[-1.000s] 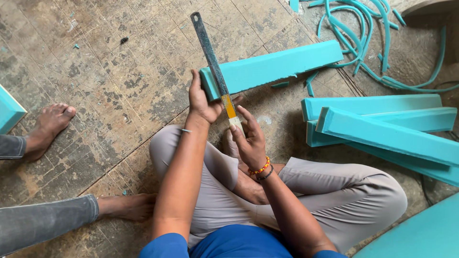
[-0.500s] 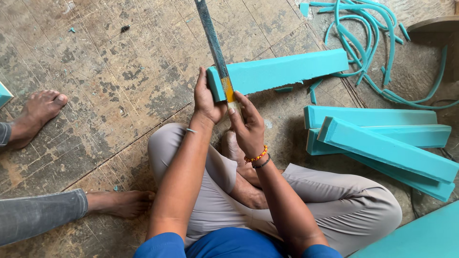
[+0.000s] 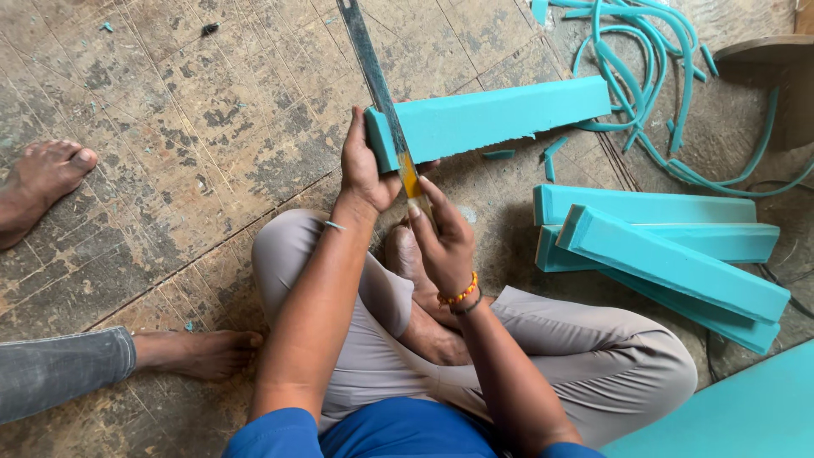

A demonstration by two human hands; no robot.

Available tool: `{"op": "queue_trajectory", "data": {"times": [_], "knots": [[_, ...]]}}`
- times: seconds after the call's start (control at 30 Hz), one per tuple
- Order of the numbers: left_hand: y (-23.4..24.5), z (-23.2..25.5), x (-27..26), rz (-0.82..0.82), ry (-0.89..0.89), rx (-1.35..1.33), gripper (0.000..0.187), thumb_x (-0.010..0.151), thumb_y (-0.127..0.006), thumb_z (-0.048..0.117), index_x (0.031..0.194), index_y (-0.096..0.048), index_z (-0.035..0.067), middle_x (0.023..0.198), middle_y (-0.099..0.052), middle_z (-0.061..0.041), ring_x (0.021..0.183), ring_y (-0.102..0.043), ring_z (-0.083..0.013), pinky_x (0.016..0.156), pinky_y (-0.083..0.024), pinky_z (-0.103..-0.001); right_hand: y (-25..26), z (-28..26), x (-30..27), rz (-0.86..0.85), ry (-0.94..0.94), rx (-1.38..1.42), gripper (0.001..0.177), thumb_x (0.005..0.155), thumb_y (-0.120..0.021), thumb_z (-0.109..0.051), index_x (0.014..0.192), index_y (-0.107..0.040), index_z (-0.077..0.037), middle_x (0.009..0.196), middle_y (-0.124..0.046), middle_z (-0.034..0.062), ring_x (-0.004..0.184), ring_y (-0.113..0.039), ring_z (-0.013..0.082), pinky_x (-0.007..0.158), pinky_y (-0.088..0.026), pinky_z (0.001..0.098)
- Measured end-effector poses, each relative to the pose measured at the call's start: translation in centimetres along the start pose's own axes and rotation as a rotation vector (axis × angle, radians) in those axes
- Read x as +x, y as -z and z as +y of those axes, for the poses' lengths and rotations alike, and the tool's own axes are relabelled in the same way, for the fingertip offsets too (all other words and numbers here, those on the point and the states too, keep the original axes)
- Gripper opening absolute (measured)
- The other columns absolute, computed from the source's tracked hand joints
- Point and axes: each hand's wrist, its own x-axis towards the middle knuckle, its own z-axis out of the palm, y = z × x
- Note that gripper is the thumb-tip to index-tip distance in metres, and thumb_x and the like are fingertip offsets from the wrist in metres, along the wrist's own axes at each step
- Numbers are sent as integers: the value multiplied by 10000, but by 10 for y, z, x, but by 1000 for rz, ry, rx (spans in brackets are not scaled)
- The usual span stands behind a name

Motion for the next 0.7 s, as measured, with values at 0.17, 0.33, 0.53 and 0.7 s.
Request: {"op": "queue_trajectory", "data": {"times": [0.17,0.33,0.53,0.7], "knots": [[-6,4,5,51,-43,58,772,944,-339,730,1365,-513,106,1198,-661,-203,993,-715,-389,771,-631,-595,7,0,-25,-17,85,-228,480,969,-711,-34,1434,-593,-24,875,-695,60,682,-522,72,623,-469,249],[-11,0,-3,55,-112,84,824,873,-371,827,1224,-525,98,1121,-670,-182,918,-730,-375,703,-645,-575,17,4,-64,-26,78,-259,478,959,-716,-11,1422,-602,-15,849,-656,83,703,-575,111,659,-489,257],[-22,-1,-11,104,-154,146,818,823,-429,839,1192,-508,113,1074,-657,-185,871,-748,-360,674,-664,-554,21,-8,-70,-69,98,-234,460,957,-696,9,1405,-589,2,961,-723,124,807,-689,137,745,-547,265],[-26,0,-15,78,-201,186,899,803,-460,860,1234,-500,72,1080,-653,-255,816,-750,-394,679,-671,-558,25,-2,-77,-81,110,-257,446,938,-714,8,1371,-607,16,993,-750,147,822,-705,144,753,-553,269]]}}
